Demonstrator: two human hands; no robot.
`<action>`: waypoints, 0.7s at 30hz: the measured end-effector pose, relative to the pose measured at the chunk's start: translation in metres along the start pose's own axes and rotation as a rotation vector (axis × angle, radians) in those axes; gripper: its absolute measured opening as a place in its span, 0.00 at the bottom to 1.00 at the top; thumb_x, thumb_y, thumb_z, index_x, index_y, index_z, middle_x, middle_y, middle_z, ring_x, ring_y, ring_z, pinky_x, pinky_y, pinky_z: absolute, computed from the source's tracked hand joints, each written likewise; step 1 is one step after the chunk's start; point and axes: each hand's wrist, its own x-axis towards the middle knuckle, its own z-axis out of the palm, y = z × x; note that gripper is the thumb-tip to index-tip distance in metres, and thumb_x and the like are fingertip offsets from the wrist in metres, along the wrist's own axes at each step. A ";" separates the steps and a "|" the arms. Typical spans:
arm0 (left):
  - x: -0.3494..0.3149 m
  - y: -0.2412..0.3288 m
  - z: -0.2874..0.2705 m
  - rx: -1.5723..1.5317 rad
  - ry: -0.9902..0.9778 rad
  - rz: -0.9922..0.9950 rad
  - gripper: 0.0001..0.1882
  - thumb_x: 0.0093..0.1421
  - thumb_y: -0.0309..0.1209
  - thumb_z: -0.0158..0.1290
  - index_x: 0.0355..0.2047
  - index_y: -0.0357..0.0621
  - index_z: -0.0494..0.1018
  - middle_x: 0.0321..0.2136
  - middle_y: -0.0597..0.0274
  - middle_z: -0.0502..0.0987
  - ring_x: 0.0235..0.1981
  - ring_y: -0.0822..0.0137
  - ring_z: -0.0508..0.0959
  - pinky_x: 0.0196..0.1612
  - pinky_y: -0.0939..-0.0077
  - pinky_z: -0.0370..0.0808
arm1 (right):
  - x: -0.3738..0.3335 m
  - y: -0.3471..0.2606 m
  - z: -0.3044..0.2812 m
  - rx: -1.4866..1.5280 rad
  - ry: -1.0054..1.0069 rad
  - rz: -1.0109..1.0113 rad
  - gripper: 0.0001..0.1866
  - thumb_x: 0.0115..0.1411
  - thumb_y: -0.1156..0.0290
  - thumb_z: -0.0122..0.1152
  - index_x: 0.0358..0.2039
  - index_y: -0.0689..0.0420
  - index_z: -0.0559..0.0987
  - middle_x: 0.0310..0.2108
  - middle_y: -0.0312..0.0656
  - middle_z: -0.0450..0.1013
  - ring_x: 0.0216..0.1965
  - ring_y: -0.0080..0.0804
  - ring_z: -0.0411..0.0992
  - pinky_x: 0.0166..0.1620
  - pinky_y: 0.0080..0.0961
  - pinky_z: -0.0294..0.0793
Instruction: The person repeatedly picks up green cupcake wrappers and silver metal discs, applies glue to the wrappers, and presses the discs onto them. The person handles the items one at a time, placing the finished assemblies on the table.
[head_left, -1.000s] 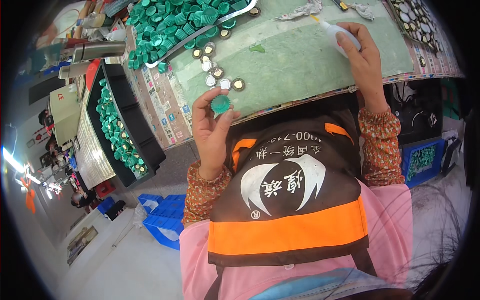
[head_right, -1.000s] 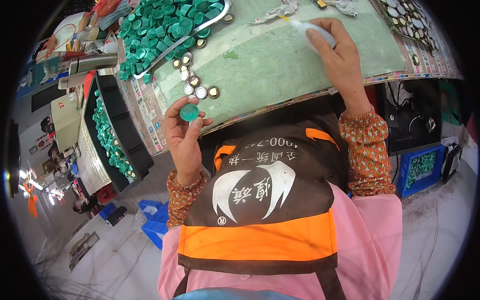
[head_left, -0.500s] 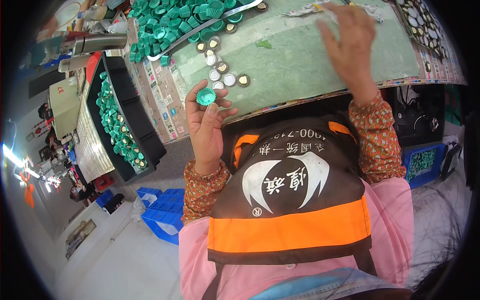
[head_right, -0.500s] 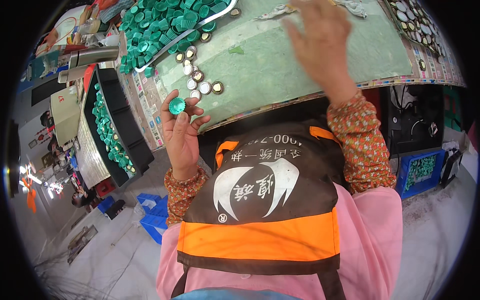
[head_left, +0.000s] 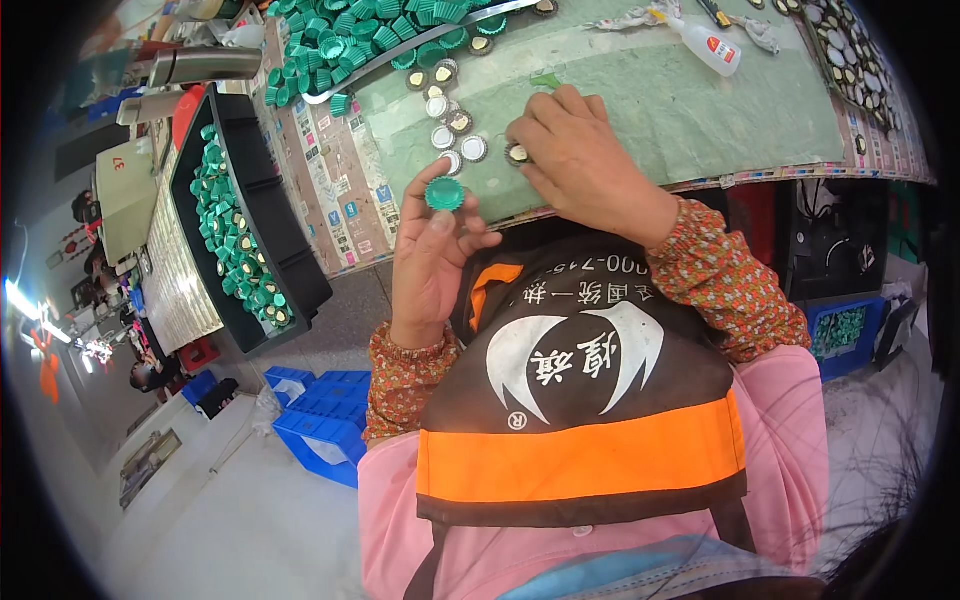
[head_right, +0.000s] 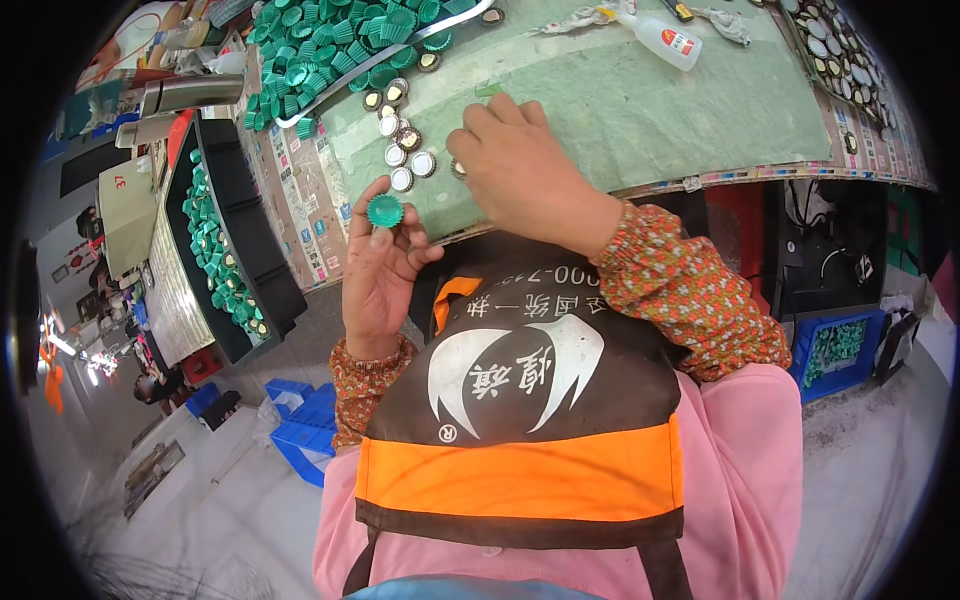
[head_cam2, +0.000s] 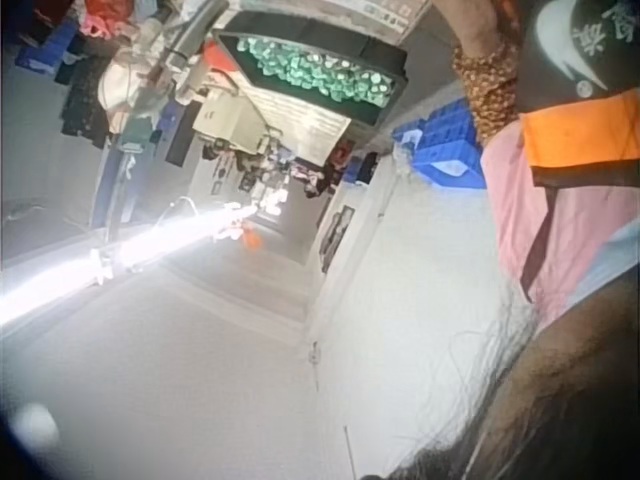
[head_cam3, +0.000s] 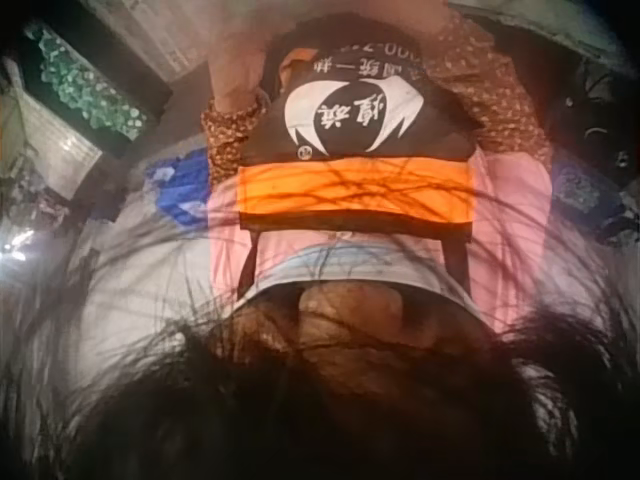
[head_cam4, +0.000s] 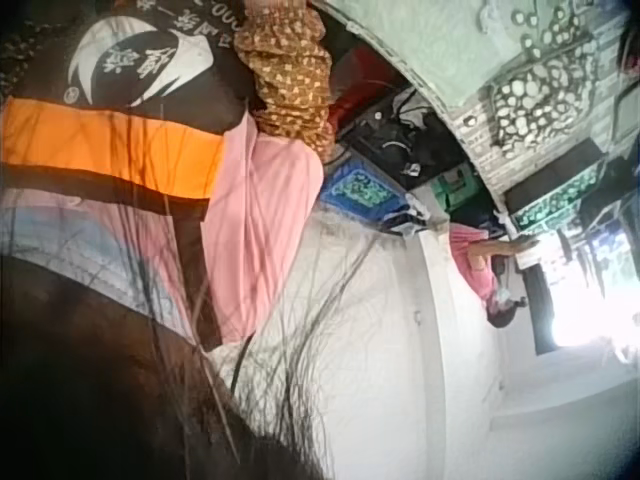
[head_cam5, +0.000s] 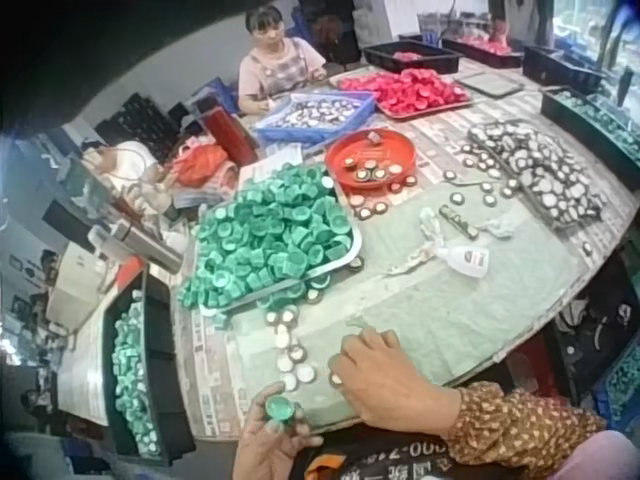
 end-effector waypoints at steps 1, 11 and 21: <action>0.000 0.001 0.003 -0.061 -0.013 -0.031 0.28 0.71 0.30 0.46 0.69 0.42 0.54 0.46 0.55 0.73 0.42 0.68 0.77 0.48 0.67 0.83 | -0.002 0.002 -0.006 -0.001 -0.029 0.007 0.12 0.51 0.75 0.62 0.37 0.56 0.76 0.39 0.42 0.68 0.46 0.44 0.65 0.47 0.42 0.63; 0.005 -0.006 -0.005 -0.256 -0.142 -0.166 0.28 0.74 0.34 0.41 0.70 0.38 0.53 0.53 0.49 0.73 0.45 0.62 0.79 0.48 0.69 0.85 | -0.016 0.011 -0.020 0.014 -0.091 0.030 0.13 0.53 0.74 0.61 0.41 0.56 0.75 0.40 0.43 0.68 0.46 0.44 0.65 0.47 0.42 0.63; 0.010 -0.007 0.027 -0.210 0.035 -0.171 0.29 0.72 0.36 0.42 0.70 0.37 0.54 0.61 0.50 0.66 0.61 0.57 0.70 0.67 0.55 0.68 | -0.020 -0.006 -0.029 0.286 0.006 0.004 0.15 0.54 0.72 0.64 0.42 0.56 0.73 0.39 0.43 0.69 0.43 0.46 0.66 0.46 0.40 0.65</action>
